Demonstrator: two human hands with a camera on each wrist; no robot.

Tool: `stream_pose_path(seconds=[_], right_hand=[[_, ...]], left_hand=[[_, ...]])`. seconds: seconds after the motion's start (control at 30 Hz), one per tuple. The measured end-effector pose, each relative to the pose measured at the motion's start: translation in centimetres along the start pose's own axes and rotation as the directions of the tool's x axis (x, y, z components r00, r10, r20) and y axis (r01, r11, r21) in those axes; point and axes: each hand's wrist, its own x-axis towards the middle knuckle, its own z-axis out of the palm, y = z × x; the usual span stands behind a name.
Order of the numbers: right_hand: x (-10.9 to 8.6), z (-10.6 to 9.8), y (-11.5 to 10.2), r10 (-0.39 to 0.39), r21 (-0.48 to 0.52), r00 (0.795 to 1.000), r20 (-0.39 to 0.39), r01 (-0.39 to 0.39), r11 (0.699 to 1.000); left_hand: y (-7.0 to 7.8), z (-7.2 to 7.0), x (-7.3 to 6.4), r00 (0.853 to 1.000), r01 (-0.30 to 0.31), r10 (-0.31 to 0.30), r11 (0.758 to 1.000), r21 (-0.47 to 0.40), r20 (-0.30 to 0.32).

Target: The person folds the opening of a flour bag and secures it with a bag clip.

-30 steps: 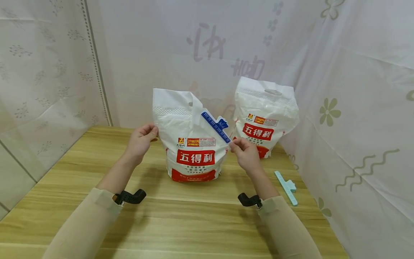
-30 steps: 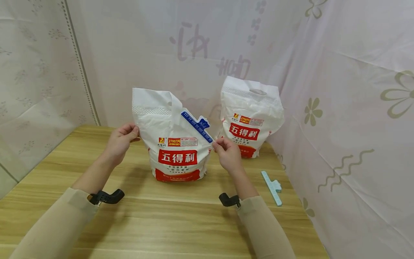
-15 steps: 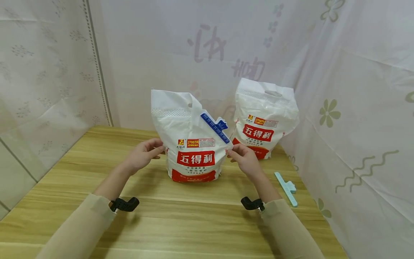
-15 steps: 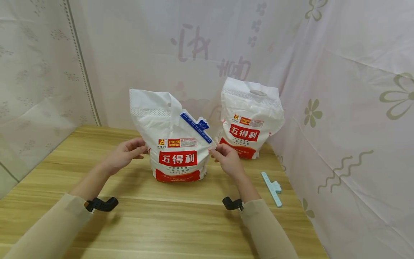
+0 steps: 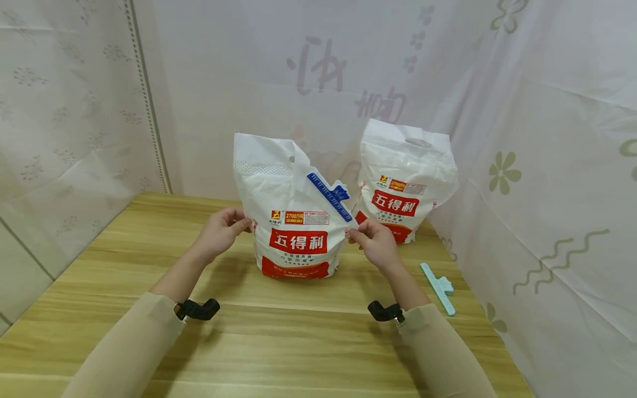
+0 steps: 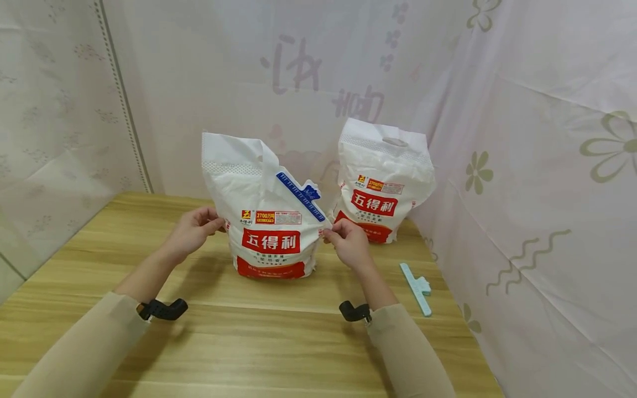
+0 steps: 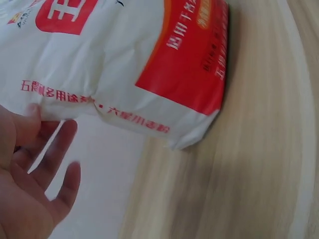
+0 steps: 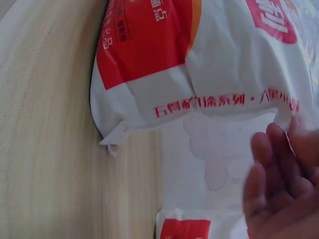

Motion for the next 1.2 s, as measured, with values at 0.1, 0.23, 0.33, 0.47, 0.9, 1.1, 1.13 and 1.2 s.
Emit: stream_pose_path(seconds=[0.1,0.23,0.33,0.47,0.9,1.1,1.13,1.2], right_hand=[[0.1,-0.2,0.5,0.017,0.091,0.998,0.063,-0.023,0.996],[0.2,-0.2,1.4,-0.001,0.170,0.989,0.148,-0.024,0.985],[0.4,0.0,1.9,-0.019,0.147,0.986,0.165,-0.005,0.989],[0.4,0.5,1.6,-0.043,0.051,0.994,0.101,0.038,0.998],[-0.4,1.0,0.1,-0.079,-0.220,0.996,-0.030,0.070,0.973],[-0.5,0.0,1.2,-0.031,-0.003,0.995,0.097,0.032,0.999],[-0.6,-0.2,1.3,-0.012,0.035,0.991,0.131,0.008,0.999],[-0.9,-0.4,1.5,0.023,0.081,0.980,0.198,-0.040,0.996]], left_hand=[[-0.2,-0.2,-0.1,0.999,0.004,-0.004,1.000,-0.018,0.049],[-0.7,-0.3,-0.2,0.992,0.023,-0.019,0.999,-0.027,0.125],[-1.1,-0.1,-0.2,0.991,0.026,-0.025,1.000,-0.005,0.134],[-1.2,0.2,-0.2,0.996,0.000,-0.003,0.999,0.043,0.089],[-0.7,0.7,-0.1,1.000,-0.013,0.015,0.980,0.200,-0.009],[-1.1,0.3,-0.4,0.997,-0.034,0.029,0.996,0.081,0.067],[-1.2,0.2,-0.4,0.996,-0.027,0.024,0.999,0.029,0.091],[-1.4,-0.1,-0.5,0.990,0.000,0.010,0.997,-0.072,0.142]])
